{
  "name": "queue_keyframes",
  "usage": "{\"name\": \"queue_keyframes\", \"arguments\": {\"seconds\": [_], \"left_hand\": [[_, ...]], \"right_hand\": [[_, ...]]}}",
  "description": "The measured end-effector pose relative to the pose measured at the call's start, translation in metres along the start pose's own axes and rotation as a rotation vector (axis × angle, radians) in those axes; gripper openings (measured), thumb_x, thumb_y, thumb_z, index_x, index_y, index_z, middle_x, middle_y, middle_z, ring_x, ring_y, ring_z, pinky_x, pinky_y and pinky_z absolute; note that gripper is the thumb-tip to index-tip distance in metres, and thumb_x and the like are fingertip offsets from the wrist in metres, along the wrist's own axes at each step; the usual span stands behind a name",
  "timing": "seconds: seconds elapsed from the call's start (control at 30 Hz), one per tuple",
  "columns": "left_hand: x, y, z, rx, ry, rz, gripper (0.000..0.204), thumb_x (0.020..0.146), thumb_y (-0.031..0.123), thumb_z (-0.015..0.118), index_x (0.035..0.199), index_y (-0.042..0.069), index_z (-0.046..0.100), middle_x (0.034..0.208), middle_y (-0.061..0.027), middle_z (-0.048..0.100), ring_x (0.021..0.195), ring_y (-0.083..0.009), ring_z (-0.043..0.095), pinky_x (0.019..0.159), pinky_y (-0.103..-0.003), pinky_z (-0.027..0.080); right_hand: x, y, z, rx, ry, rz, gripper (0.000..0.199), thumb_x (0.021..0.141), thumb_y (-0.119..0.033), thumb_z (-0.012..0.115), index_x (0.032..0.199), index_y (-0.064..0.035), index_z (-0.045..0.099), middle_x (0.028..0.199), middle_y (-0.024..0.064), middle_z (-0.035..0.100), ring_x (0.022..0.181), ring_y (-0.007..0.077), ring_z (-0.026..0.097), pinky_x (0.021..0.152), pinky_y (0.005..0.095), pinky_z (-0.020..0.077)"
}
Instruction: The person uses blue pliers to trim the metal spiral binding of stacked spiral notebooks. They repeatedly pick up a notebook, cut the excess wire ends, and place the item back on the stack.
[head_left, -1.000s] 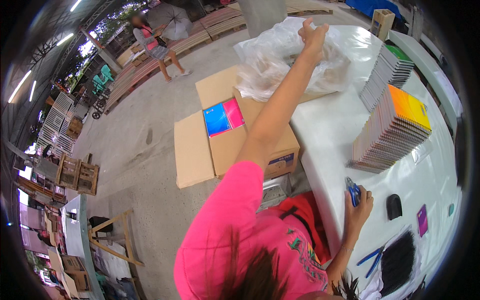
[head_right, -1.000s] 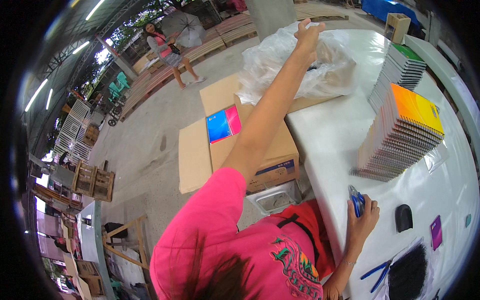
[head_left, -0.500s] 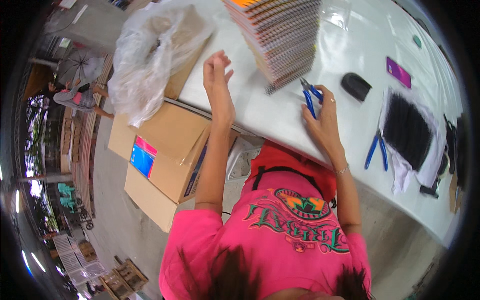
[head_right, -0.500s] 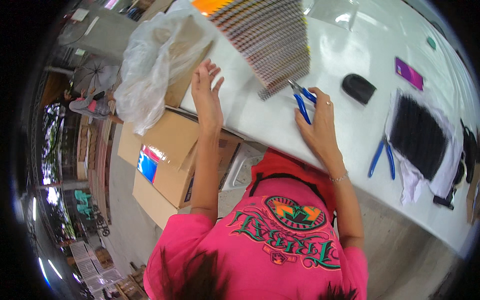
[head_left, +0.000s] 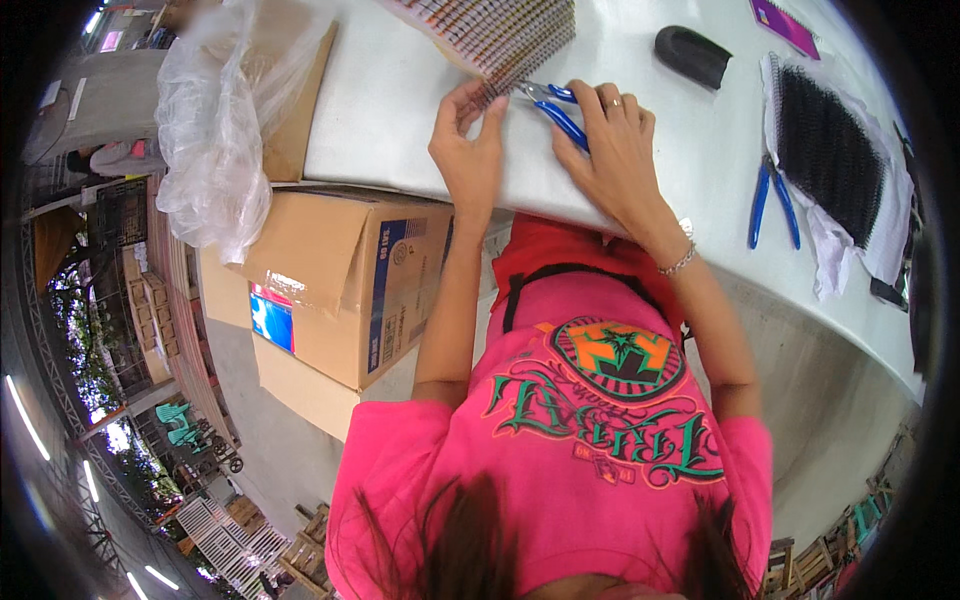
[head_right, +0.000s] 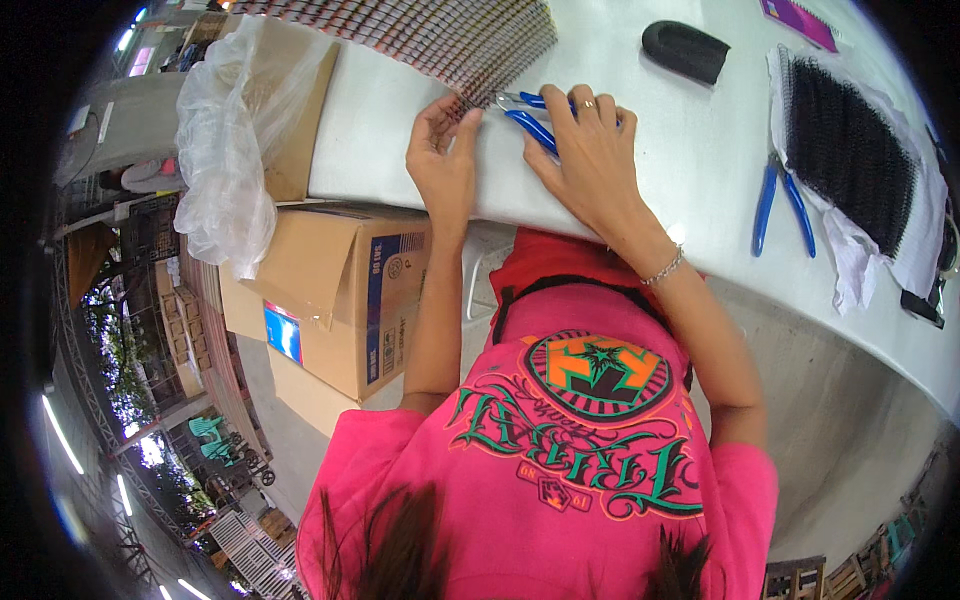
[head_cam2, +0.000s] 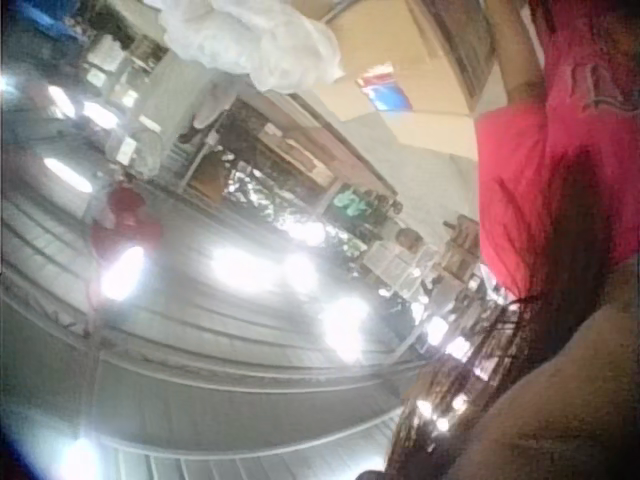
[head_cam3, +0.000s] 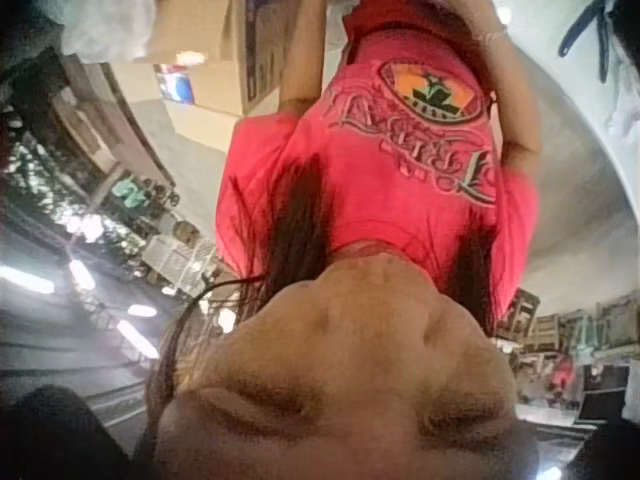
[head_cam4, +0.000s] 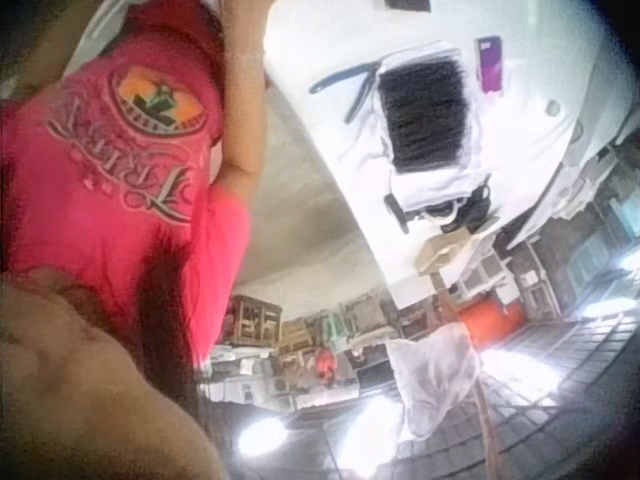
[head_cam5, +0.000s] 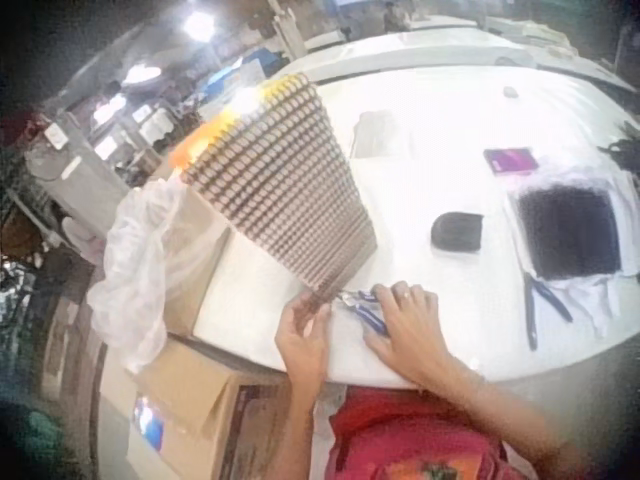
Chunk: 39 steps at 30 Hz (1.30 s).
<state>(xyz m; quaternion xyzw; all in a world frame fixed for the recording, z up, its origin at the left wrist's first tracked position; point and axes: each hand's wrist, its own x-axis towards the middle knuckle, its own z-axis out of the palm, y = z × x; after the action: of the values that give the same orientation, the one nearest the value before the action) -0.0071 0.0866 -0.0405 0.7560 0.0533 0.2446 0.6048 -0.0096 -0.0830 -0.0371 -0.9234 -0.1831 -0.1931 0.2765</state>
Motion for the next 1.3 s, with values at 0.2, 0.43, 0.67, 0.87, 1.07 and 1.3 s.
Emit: {"name": "queue_keyframes", "arguments": {"seconds": [0.2,0.43,0.67,0.87,1.07,1.3], "left_hand": [[0.002,-0.007,-0.002,-0.004,-0.019,-0.038,0.032,0.093,0.005,0.069,0.121,-0.008,0.064,0.109,-0.0147,0.070,0.100,-0.0161,0.066,0.091,-0.028,0.052],[0.001,-0.005,0.000,-0.057,-0.005,-0.008,0.032,0.094,0.005,0.068,0.122,-0.009,0.063,0.110,-0.0150,0.070,0.101,-0.0164,0.066,0.091,-0.027,0.052],[0.002,-0.006,-0.001,-0.007,-0.018,0.004,0.031,0.094,0.007,0.068,0.120,-0.008,0.064,0.111,-0.0158,0.071,0.102,-0.0162,0.066,0.091,-0.026,0.052],[0.001,-0.007,-0.001,0.004,-0.010,0.022,0.030,0.094,0.007,0.068,0.120,-0.008,0.065,0.109,-0.0151,0.071,0.100,-0.0152,0.067,0.090,-0.026,0.052],[0.001,-0.005,-0.002,0.036,-0.004,0.012,0.029,0.094,0.008,0.068,0.119,-0.009,0.065,0.107,-0.0143,0.072,0.098,-0.0141,0.067,0.088,-0.025,0.052],[0.001,-0.006,-0.002,0.028,-0.016,0.014,0.028,0.096,0.008,0.066,0.118,-0.008,0.064,0.107,-0.0148,0.071,0.098,-0.0143,0.066,0.087,-0.025,0.052]], "right_hand": [[0.000,-0.001,0.012,0.007,0.023,-0.043,0.048,0.089,-0.037,0.067,0.126,-0.0089,0.056,0.110,0.0120,0.058,0.103,0.0293,0.052,0.092,0.0458,0.0363],[0.000,0.000,0.015,-0.022,0.021,-0.054,0.049,0.089,-0.038,0.068,0.127,-0.0102,0.057,0.111,0.0120,0.058,0.104,0.0288,0.052,0.092,0.0454,0.0361],[0.002,0.001,0.017,-0.015,0.031,-0.075,0.050,0.089,-0.039,0.067,0.129,-0.0109,0.057,0.111,0.0118,0.059,0.104,0.0289,0.053,0.093,0.0455,0.0364],[0.005,0.001,0.019,-0.028,0.041,-0.093,0.047,0.091,-0.040,0.066,0.127,-0.0110,0.058,0.109,0.0114,0.061,0.102,0.0282,0.054,0.090,0.0433,0.0387],[0.011,0.003,0.020,-0.043,0.075,-0.154,0.038,0.090,-0.038,0.068,0.114,-0.0091,0.061,0.095,0.0104,0.065,0.084,0.0278,0.063,0.075,0.0391,0.0483],[0.017,0.005,0.017,-0.045,0.008,-0.152,0.032,0.092,-0.038,0.066,0.106,-0.0095,0.062,0.084,0.0090,0.065,0.071,0.0274,0.065,0.063,0.0403,0.0530]]}}
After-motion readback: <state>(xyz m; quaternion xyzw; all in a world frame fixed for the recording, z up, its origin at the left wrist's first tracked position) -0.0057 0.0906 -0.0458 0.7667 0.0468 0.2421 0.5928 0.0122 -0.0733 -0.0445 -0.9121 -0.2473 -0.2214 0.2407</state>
